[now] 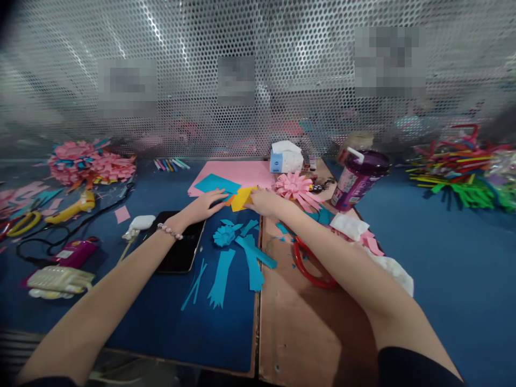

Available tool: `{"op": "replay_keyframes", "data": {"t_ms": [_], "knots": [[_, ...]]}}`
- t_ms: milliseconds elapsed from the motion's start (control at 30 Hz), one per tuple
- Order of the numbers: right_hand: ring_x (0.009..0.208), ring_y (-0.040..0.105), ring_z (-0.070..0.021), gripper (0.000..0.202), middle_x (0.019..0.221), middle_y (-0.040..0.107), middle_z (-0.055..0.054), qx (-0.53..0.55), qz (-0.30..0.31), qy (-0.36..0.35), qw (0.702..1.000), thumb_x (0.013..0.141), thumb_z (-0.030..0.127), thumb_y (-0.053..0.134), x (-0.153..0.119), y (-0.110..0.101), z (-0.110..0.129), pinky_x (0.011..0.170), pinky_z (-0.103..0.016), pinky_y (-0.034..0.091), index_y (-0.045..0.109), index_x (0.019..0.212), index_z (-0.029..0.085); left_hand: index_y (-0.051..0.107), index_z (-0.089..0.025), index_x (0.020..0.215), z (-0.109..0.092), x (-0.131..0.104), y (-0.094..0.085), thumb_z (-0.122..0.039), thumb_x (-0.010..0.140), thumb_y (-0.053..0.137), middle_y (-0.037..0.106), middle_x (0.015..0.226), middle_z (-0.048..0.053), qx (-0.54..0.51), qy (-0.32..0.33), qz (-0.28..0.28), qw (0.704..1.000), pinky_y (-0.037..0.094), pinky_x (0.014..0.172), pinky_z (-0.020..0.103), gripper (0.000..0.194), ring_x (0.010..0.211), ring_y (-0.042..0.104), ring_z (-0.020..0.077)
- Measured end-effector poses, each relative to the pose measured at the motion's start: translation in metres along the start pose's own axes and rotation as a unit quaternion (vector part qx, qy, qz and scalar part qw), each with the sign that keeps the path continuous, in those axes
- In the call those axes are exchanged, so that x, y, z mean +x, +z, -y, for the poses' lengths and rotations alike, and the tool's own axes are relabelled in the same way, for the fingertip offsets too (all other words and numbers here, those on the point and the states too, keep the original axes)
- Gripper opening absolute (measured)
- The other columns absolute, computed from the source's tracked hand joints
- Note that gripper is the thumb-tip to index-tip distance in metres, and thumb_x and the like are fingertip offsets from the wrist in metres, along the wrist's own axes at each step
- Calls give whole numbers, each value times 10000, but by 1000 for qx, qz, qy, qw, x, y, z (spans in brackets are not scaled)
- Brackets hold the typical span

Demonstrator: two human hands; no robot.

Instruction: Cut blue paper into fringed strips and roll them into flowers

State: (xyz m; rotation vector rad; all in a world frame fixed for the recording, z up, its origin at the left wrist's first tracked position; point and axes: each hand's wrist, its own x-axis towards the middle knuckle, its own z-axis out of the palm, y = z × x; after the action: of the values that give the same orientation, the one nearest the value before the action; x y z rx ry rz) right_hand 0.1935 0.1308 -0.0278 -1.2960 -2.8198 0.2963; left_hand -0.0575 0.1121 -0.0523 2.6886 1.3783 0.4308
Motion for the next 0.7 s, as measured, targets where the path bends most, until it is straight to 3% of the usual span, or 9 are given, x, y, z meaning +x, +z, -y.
{"op": "replay_keyframes", "data": {"t_ms": [167,300,433,500,567,633,700], "knots": [[1392,224,-370,622,1454,379,-203,-69,-64,30,995,930,553,375,-5,9,-7,1098,-572,162,463,1343,97,384,-205,1426,-2,-5,-4,-527,913,364,318,1524,81,27,-29,35,999,110,1163,505,606,1432,194,273],[1387,237,-369,675,1485,324,-219,-114,-100,60,987,950,559,273,-5,15,-16,1091,-606,132,396,1395,66,238,-280,1482,-3,-10,-6,-445,937,305,201,1567,29,40,-73,66,994,-12,1116,638,573,1451,76,302],[1394,220,-360,646,1503,302,-198,-122,-130,62,982,958,528,289,-2,9,-14,1097,-600,120,359,1420,82,176,-216,1500,-9,-18,2,-310,928,264,227,1555,88,67,-186,29,980,-94,1061,704,587,1446,65,342],[1372,280,-342,578,1466,368,-198,-106,-132,70,983,974,469,300,-5,0,-6,1098,-546,183,400,1393,84,183,-186,1496,-14,-23,6,-322,923,265,248,1544,124,72,-226,8,971,-117,1033,729,594,1440,65,371],[1256,451,-330,524,1295,540,-224,-81,-105,88,987,984,433,284,-11,-10,4,1026,-465,332,523,1282,75,190,-165,1491,-18,-26,8,-298,918,255,227,1550,127,61,-225,14,972,-81,1055,716,592,1443,60,358],[1077,581,-347,580,1051,642,-251,-70,-90,116,987,971,491,272,-21,-15,15,900,-436,425,641,1091,60,156,-148,1496,-19,-27,6,-238,901,243,172,1568,109,44,-202,35,978,-12,1097,673,608,1451,38,320],[918,634,-356,669,892,654,-257,-65,-82,141,984,943,574,260,-32,-13,24,783,-425,459,685,923,58,109,-148,1504,-17,-28,3,-204,885,236,125,1579,87,29,-180,53,982,38,1119,637,635,1454,9,294]]}}
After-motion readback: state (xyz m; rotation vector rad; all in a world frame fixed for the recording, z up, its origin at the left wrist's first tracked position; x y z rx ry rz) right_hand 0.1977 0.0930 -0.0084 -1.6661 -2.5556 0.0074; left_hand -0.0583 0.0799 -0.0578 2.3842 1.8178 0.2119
